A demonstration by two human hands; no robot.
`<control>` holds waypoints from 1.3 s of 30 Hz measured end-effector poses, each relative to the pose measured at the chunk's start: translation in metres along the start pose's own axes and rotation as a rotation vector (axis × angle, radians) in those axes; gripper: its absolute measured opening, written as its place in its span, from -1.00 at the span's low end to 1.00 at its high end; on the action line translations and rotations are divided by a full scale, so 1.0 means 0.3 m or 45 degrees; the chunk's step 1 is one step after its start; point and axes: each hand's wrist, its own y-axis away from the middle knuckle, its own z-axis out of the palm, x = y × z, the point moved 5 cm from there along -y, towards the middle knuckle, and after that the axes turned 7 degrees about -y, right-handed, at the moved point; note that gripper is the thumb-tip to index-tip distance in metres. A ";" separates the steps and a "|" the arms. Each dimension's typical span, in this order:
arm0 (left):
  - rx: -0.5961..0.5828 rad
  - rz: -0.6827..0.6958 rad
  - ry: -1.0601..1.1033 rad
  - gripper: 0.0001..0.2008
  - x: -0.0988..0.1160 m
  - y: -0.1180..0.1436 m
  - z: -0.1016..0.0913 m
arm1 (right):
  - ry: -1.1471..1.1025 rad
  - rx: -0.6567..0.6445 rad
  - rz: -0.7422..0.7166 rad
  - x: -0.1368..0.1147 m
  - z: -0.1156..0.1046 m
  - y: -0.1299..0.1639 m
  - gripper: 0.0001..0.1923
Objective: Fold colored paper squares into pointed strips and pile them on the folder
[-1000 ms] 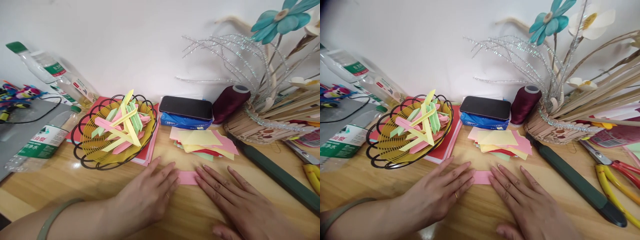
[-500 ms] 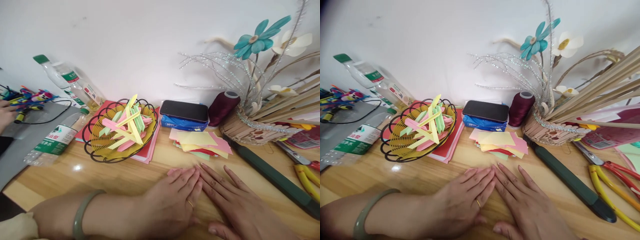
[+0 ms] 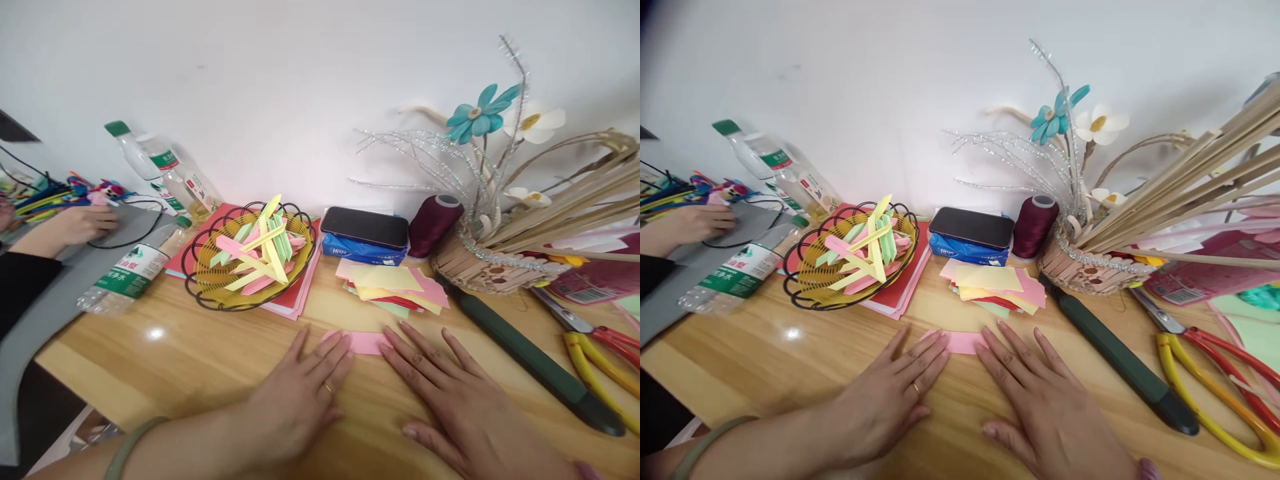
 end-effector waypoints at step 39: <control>0.528 0.223 0.266 -0.84 -0.101 0.018 -0.090 | -0.039 0.197 -0.164 -0.059 -0.070 -0.046 -0.57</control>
